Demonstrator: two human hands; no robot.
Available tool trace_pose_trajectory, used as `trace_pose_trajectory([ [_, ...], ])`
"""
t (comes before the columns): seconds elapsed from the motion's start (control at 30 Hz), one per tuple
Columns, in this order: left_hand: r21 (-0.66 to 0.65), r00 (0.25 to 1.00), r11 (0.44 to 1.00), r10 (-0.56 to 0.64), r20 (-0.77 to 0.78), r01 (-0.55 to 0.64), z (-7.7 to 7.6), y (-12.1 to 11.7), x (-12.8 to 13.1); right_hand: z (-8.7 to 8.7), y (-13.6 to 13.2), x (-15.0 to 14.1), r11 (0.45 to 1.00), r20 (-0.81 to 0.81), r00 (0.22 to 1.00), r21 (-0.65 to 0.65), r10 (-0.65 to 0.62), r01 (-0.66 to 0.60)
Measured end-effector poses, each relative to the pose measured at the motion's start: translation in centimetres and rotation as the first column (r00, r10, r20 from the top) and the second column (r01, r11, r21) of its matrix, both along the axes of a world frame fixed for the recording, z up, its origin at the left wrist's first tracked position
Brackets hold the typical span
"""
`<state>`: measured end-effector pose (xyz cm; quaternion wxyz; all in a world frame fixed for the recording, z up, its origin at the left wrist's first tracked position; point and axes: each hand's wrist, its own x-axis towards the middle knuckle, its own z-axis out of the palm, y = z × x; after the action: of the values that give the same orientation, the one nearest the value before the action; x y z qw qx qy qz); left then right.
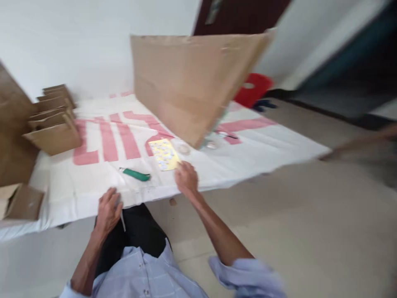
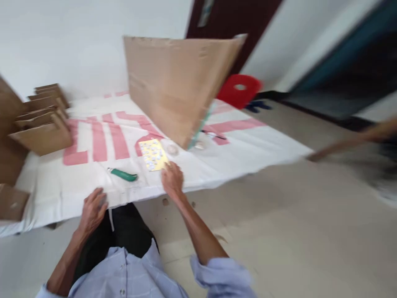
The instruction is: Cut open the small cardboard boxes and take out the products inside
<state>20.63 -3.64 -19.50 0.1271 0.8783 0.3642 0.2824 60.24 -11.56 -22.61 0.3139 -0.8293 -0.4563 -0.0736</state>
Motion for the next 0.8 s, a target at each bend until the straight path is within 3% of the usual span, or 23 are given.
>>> trace_pose_trajectory([
  [0.17,-0.151,0.999,0.988,-0.023,0.042,0.029,0.7,-3.7,-0.8,-2.9,-0.5,1.3,0.957,0.085,0.995,0.281,0.055,-0.077],
  [0.27,-0.238,0.996,0.971,-0.004,0.089,0.025,1.1,-5.1,-1.5,-2.5,0.0,-0.1,0.927,0.096,0.988,0.345,0.124,-0.150],
  [0.37,-0.302,0.991,0.953,0.062,0.119,-0.024,1.7,-5.6,-2.6,-1.1,0.9,-3.6,0.885,0.125,0.960,0.371,0.252,-0.280],
  [0.43,-0.276,0.979,0.955,0.147,0.143,-0.104,2.5,-5.2,-4.0,-0.1,1.8,-6.3,0.850,0.159,0.923,0.359,0.351,-0.385],
  [0.53,-0.080,0.919,0.942,0.337,0.204,-0.327,5.2,-3.6,-7.4,0.7,3.0,-9.7,0.815,0.182,0.870,0.304,0.459,-0.494],
  [0.6,0.087,0.845,0.857,0.476,0.244,-0.508,7.8,-2.4,-10.6,0.9,3.5,-11.0,0.811,0.181,0.857,0.277,0.483,-0.515],
  [0.67,0.182,0.748,0.728,0.615,0.251,-0.660,10.5,-1.1,-14.2,0.8,3.8,-11.8,0.816,0.187,0.857,0.262,0.480,-0.515],
  [0.77,0.172,0.557,0.530,0.800,0.225,-0.831,13.4,0.6,-19.1,0.6,4.0,-12.2,0.817,0.202,0.854,0.255,0.479,-0.518],
  [0.8,0.150,0.510,0.488,0.837,0.196,-0.860,13.9,1.1,-20.4,0.6,4.0,-12.2,0.814,0.200,0.852,0.255,0.483,-0.521],
])
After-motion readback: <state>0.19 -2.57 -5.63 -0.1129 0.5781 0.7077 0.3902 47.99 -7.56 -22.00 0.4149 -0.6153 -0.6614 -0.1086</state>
